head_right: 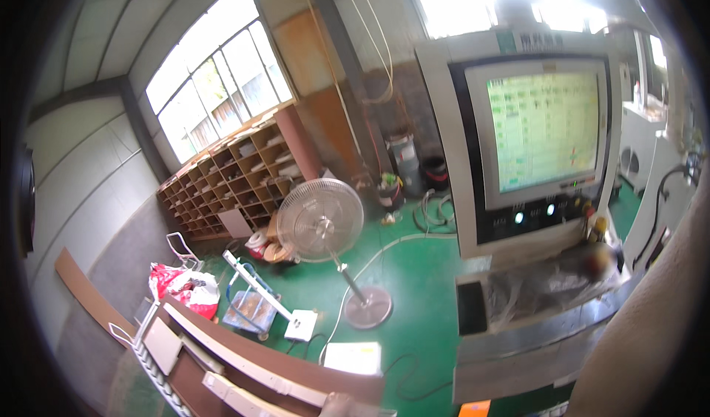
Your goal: The person picks up long rectangular panels one at a time from a stack on a table, aligns them with the machine's conveyor intake, and feeds them into the processing machine, occasionally using a handheld controller to press buttons.
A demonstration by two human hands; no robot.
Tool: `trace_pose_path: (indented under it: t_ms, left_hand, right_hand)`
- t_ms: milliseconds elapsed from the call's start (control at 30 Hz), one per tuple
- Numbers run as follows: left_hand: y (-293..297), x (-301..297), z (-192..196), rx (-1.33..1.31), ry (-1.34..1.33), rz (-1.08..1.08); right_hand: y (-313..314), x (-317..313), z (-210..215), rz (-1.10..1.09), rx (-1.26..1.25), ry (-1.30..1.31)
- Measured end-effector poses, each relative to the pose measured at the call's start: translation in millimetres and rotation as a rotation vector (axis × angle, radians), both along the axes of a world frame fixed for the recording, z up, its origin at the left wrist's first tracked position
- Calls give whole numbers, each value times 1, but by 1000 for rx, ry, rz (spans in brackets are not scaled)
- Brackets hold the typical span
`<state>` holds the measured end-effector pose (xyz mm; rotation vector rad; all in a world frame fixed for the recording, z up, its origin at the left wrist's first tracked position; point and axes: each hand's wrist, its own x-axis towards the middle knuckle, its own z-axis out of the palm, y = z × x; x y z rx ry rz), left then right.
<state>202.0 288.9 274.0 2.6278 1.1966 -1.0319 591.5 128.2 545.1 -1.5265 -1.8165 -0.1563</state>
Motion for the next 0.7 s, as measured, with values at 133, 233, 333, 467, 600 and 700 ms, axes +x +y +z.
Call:
trace_pose_path:
  t_ms: [133, 233, 333, 467, 600, 700]
  left_hand:
    - [-50, -8, -48, 38, -316, -64]
    - [-71, -22, -145, 125, -513, 64]
    - [-86, 6, -169, 99, -670, -126]
    - [-122, 25, -197, 229, -857, -270]
    - [-161, 68, -265, 92, -946, -217]
    - [-193, 88, -285, -5, -991, -206]
  right_hand:
    - [13, -15, -23, -25, -20, -52]
    - [12, -28, -31, -19, 4, -71]
    - [-2, -20, -38, -85, -6, -90]
    - [-7, -28, -47, -59, 17, -99]
    - [-22, -31, -51, -66, 54, -115]
    - [-26, -32, -53, -78, 58, -122]
